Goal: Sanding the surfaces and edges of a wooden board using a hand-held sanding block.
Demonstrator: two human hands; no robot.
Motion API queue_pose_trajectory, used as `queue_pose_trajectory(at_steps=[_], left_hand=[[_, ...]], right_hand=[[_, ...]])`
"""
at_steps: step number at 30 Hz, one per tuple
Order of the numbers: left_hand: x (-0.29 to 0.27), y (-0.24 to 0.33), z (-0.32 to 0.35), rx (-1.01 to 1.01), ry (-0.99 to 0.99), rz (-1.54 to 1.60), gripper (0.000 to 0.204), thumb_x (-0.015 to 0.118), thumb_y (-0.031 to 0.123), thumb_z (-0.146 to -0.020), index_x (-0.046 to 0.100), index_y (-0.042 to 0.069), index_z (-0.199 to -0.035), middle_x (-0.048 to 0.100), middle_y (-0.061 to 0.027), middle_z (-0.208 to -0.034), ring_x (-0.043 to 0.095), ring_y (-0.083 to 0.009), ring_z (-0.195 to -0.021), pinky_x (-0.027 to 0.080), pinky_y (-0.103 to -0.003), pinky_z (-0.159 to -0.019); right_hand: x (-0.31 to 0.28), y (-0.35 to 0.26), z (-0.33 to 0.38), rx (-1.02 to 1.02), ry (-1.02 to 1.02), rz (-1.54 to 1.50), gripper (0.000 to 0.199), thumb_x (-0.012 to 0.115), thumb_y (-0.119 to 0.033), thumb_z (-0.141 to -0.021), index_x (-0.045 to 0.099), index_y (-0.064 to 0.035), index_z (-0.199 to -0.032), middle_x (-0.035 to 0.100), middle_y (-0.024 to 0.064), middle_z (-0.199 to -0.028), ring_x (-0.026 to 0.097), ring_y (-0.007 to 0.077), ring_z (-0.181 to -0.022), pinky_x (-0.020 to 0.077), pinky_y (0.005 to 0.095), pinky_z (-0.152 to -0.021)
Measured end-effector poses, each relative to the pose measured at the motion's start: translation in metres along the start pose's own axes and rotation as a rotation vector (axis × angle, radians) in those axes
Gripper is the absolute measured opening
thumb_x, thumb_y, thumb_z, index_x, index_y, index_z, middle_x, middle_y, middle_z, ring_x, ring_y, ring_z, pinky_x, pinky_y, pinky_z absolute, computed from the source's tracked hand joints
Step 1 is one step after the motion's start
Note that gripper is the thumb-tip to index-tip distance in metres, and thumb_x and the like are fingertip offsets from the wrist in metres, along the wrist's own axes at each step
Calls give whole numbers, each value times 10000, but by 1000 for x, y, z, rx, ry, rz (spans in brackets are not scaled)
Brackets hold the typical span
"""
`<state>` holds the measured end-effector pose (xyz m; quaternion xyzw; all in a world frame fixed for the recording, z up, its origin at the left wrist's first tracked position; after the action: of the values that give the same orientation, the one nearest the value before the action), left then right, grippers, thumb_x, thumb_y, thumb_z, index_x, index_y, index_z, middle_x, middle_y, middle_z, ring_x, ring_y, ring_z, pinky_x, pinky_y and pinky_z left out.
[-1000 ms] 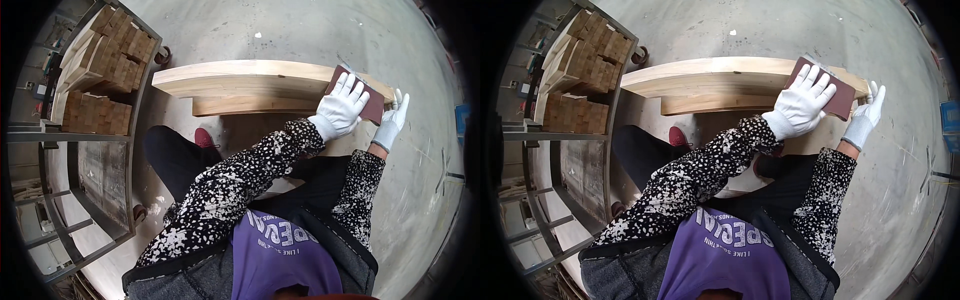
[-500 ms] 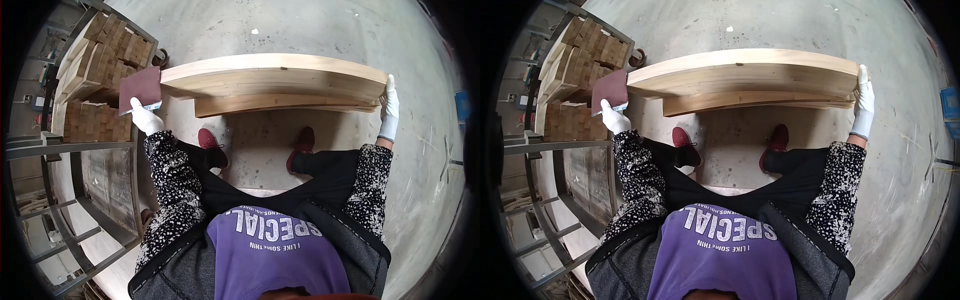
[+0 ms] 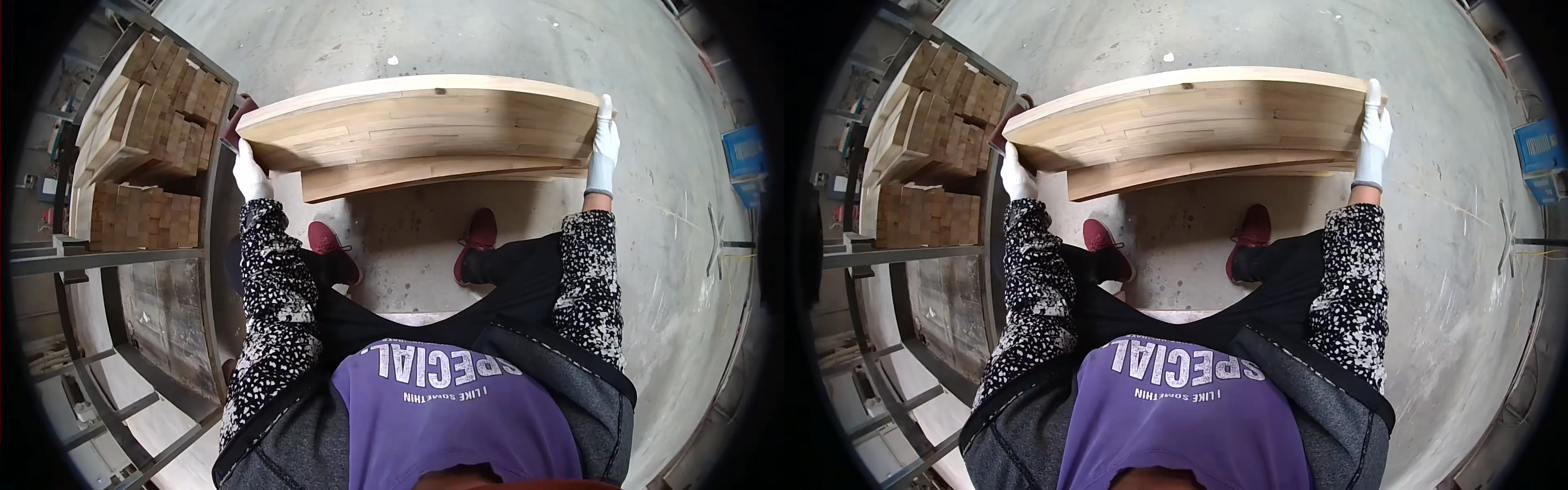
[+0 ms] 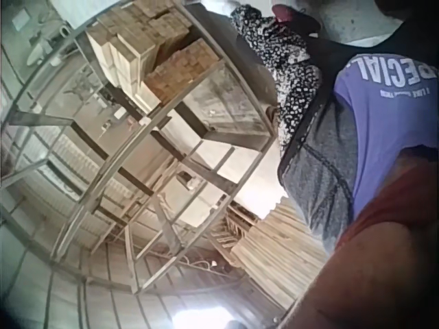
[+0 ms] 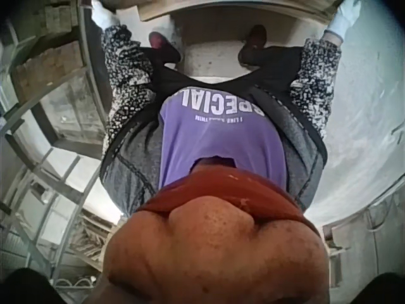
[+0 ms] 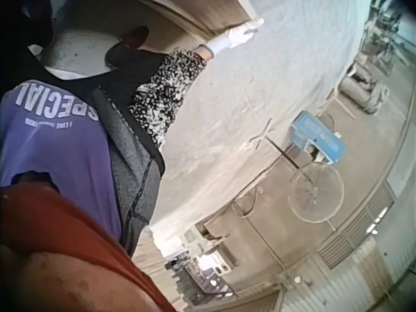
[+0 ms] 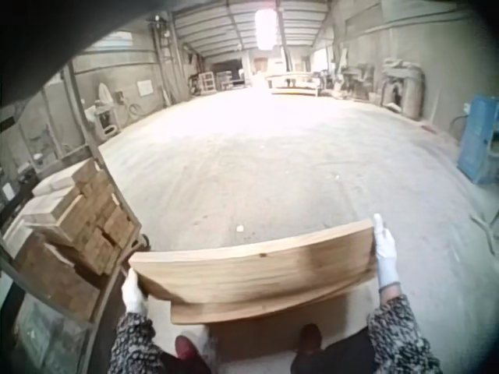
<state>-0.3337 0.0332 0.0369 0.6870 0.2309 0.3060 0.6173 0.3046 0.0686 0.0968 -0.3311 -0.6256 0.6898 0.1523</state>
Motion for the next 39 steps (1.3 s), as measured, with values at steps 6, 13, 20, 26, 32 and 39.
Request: queue_pose_trajectory(at_steps=[6, 13, 20, 26, 32, 39], left_hand=[[-16, 17, 18, -123, 12, -704, 574, 428, 461, -957, 642, -60, -1062, 674, -234, -1017, 649, -350, -935, 482, -410, -803], [0, 22, 38, 145, -174, -1203, 542, 379, 455, -949, 670, 2, -1007, 653, -259, -975, 605, -423, -955, 448, -477, -854], [37, 70, 73, 52, -26, -1139, 417, 389, 452, -982, 522, 270, -1333, 679, -209, -945, 635, -406, -918, 485, -465, -799], [124, 75, 162, 739, -438, -758, 455, 609, 126, -898, 499, 40, -1331, 563, -202, -1262, 508, -374, -1201, 409, -418, -1021], [138, 57, 207, 716, -851, -616, 503, 526, 149, -915, 400, -72, -1349, 456, -291, -1319, 406, -433, -1273, 333, -431, -1073], [44, 98, 101, 448, -587, -915, 747, 575, 509, -889, 382, -15, -1385, 439, -240, -1389, 414, -381, -1295, 318, -402, -1087]], right_hand=[[-4, -8, -12, 14, 117, 507, 929, 513, -846, -693, 685, 17, -991, 690, 176, -1015, 626, 296, -982, 444, 366, -908], [3, 25, -24, -49, 115, 682, 1091, 609, -801, -637, 486, 27, -1336, 550, 232, -1306, 519, 345, -1231, 391, 396, -1045], [23, -42, 5, -262, 180, 640, 936, 597, -703, -761, 480, 22, -1343, 531, 230, -1324, 489, 362, -1250, 382, 430, -1050], [164, -73, 185, -145, -855, -328, 789, 659, -426, -890, 338, 82, -1401, 505, 206, -1348, 465, 263, -1267, 341, 350, -1074], [184, -48, 244, 223, -706, -667, 424, 601, -233, -943, 546, 1, -1293, 611, 103, -1200, 573, 172, -1089, 458, 298, -939], [132, -66, 160, -762, -305, 196, 528, 576, -61, -858, 467, -36, -1374, 454, 242, -1390, 433, 349, -1297, 333, 361, -1086]])
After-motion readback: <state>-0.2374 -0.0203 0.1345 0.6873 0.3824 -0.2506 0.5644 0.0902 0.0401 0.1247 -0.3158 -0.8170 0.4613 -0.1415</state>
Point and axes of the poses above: each hand's wrist, its own z-axis away from the middle knuckle, its own x-axis out of the palm, y = z × x, the point moved 3 cm from there along -z, towards the middle knuckle
